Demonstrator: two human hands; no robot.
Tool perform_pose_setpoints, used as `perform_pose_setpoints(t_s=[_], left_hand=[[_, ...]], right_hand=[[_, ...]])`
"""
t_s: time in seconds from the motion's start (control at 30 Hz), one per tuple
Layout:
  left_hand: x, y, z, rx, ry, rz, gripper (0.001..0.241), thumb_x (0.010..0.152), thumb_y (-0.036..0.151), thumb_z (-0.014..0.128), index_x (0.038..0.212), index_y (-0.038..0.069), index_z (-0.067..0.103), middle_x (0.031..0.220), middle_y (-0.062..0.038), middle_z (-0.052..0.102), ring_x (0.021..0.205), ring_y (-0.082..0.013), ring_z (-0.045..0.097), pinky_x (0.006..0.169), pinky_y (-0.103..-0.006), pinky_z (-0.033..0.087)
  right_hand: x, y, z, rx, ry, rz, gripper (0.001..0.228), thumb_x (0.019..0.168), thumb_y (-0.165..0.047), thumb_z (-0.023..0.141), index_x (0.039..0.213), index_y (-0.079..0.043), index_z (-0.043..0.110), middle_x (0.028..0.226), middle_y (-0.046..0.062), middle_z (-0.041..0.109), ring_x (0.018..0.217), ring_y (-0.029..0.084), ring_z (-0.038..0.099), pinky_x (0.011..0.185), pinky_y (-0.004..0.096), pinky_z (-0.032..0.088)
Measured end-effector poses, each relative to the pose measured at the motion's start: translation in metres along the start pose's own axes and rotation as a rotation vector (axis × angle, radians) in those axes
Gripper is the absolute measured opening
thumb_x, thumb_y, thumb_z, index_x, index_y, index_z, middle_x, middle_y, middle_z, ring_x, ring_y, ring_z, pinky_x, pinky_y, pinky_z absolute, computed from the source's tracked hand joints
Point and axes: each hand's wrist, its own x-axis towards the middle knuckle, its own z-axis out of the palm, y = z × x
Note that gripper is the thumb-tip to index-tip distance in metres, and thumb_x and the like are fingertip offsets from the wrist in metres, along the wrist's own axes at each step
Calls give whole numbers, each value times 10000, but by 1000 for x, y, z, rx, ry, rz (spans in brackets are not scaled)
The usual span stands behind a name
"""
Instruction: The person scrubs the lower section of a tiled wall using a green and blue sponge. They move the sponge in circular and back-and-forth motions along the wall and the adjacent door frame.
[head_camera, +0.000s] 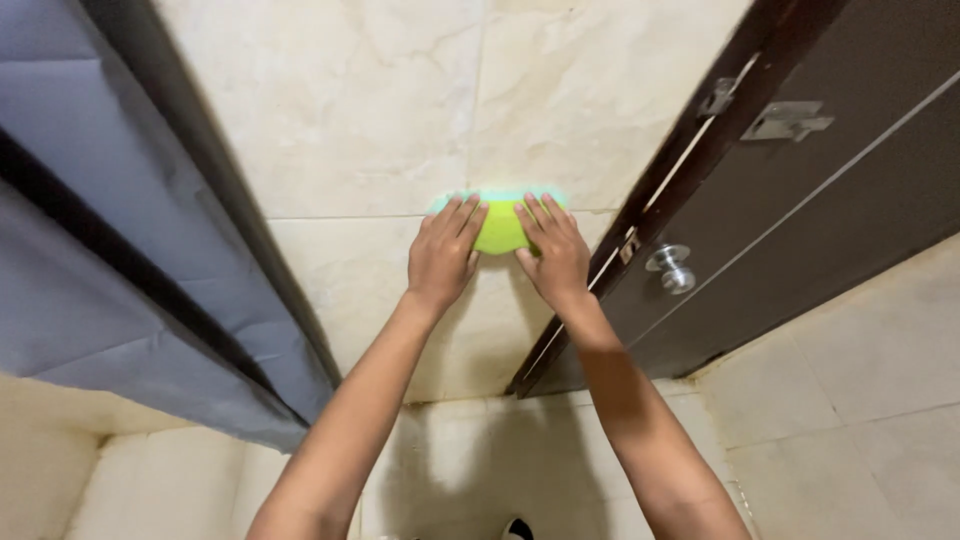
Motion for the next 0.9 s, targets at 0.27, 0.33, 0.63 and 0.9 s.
perform_pose_setpoints(t_s=[0.27,0.33,0.63,0.9], left_hand=[[83,65,-20,-35,189,39,753,734,54,828,1444,110,584,1498,-75,569,1399,-312,521,1107,-469,451],[84,70,-7,-31,209,34,746,735,49,824,1439,120,588,1498,-67,572,1401,-307,525,1112,-466,454],[23,72,74,27,0,11,705,739,36,792,1411,107,593,1481,-91,587,1383,-303,534,1071,-480,454],[87,118,16,55,178,8,753,753,39,822,1458,109,567,1508,-98,558,1406,-333,505,1106,-513,430]], right_hand=[[48,59,-67,-38,252,-35,726,822,-131,857,1490,-210,585,1579,14,527,1484,268,470,1229,488,401],[40,72,-59,-16,282,-34,724,829,-110,851,1497,-204,589,1578,12,539,1492,268,475,1236,461,417],[-40,103,-11,96,-26,7,726,768,-131,840,1447,-185,590,1545,47,515,1452,284,445,1195,467,348],[23,119,-65,32,232,-92,684,881,-153,824,1514,-191,567,1621,15,478,1527,247,409,1301,458,338]])
